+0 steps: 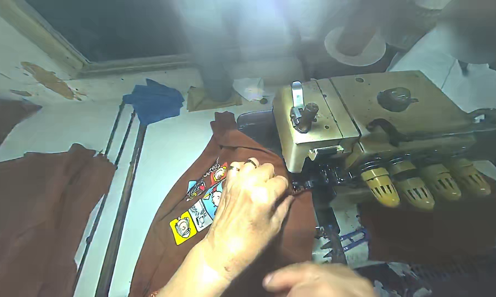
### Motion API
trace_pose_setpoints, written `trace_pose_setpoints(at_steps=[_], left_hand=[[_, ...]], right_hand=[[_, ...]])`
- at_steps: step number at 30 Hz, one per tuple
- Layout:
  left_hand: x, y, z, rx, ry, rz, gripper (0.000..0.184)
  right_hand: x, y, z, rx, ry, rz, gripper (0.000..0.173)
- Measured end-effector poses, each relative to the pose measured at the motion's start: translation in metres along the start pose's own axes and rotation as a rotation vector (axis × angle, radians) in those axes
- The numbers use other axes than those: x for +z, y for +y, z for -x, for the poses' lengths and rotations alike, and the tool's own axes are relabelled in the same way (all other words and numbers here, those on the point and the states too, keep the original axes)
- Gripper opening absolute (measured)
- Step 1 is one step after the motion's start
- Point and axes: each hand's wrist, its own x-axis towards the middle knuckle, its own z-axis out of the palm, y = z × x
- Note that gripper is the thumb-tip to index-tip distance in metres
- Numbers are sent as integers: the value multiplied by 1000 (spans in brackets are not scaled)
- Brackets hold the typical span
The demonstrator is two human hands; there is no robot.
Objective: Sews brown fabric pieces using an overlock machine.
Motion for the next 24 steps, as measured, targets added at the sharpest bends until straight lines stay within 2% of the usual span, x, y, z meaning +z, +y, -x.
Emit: trace_pose_setpoints(at_steps=[2, 5, 7, 13, 17, 21, 24], left_hand=[[-5, -1, 3, -12, -19, 200, 12], [-17, 0, 4, -8, -41, 420, 11], [-23, 1, 3, 5, -28, 426, 11], [-22, -5, 1, 14, -30, 410, 12], [-12, -13, 1, -20, -59, 354, 14], [-3, -16, 2, -24, -89, 289, 15], [-2, -14, 1, -5, -113, 268, 16]], right_hand=[[-12, 0, -4, 66, 236, 24, 19], [-24, 10, -10, 129, 377, -20, 41], [-24, 16, -8, 168, 377, -55, 43], [-12, 19, 11, 278, 236, 109, 13], [-2, 30, 24, 299, 303, 258, 17], [7, 45, 34, 341, 402, 179, 18], [10, 42, 37, 374, 405, 109, 18]])
